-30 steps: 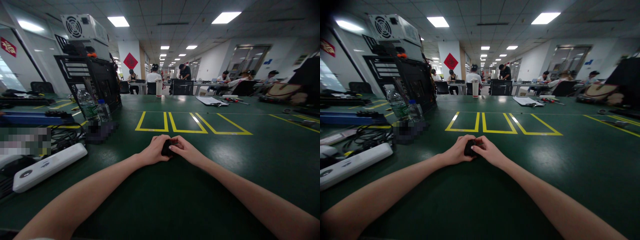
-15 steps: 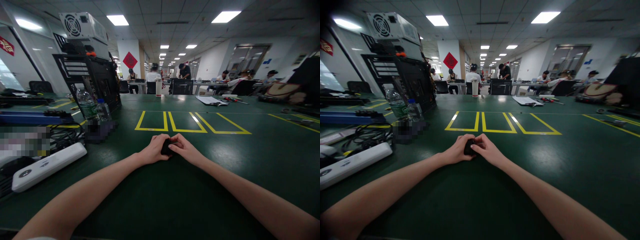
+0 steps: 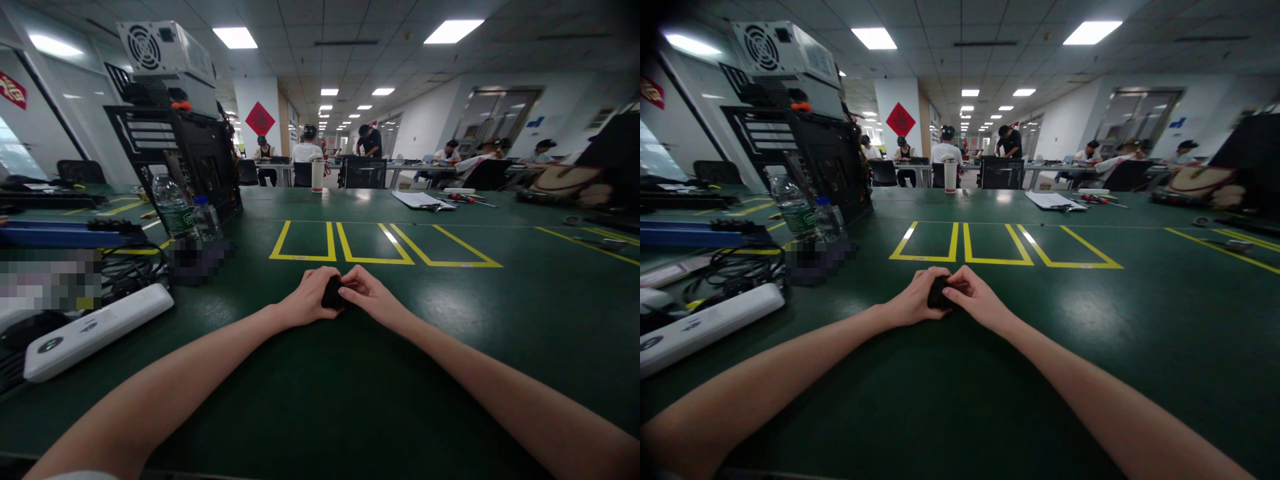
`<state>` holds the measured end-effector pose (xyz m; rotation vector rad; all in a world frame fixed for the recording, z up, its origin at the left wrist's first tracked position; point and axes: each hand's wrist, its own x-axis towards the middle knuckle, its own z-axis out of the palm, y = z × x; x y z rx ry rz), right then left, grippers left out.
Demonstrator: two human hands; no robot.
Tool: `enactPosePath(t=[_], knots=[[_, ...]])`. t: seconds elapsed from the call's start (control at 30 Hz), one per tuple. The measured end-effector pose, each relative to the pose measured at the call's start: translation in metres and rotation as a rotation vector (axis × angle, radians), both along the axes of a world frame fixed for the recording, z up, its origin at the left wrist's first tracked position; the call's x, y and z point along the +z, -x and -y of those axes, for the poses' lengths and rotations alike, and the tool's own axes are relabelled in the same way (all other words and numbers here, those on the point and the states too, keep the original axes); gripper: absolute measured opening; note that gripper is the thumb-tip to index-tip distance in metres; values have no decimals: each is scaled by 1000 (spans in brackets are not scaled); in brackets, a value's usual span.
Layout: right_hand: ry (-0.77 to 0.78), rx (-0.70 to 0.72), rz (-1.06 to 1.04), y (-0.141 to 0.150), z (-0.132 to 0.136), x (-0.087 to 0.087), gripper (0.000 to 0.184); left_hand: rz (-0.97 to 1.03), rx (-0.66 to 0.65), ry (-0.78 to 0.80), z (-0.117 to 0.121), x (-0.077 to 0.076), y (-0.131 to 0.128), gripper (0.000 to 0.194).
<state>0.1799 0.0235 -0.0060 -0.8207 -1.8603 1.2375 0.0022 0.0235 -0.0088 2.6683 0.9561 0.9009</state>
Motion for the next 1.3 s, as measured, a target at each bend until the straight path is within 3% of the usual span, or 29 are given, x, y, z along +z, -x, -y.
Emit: enactPosePath(t=[0.37, 0.53, 0.7, 0.87, 1.3], knots=[[63, 141, -29, -4, 1, 2, 34, -5, 12, -3, -1, -2, 0, 61], [25, 25, -38, -1, 1, 3, 16, -2, 13, 0, 0, 0, 0, 59], [30, -16, 47, 1, -1, 1, 24, -8, 4, 12, 2, 3, 0, 57], [-85, -43, 167, 0, 5, 4, 20, -4, 6, 22, 3, 4, 0, 57], [-64, -38, 56, 3, 5, 1, 17, 7, 17, 8, 0, -1, -2, 58]])
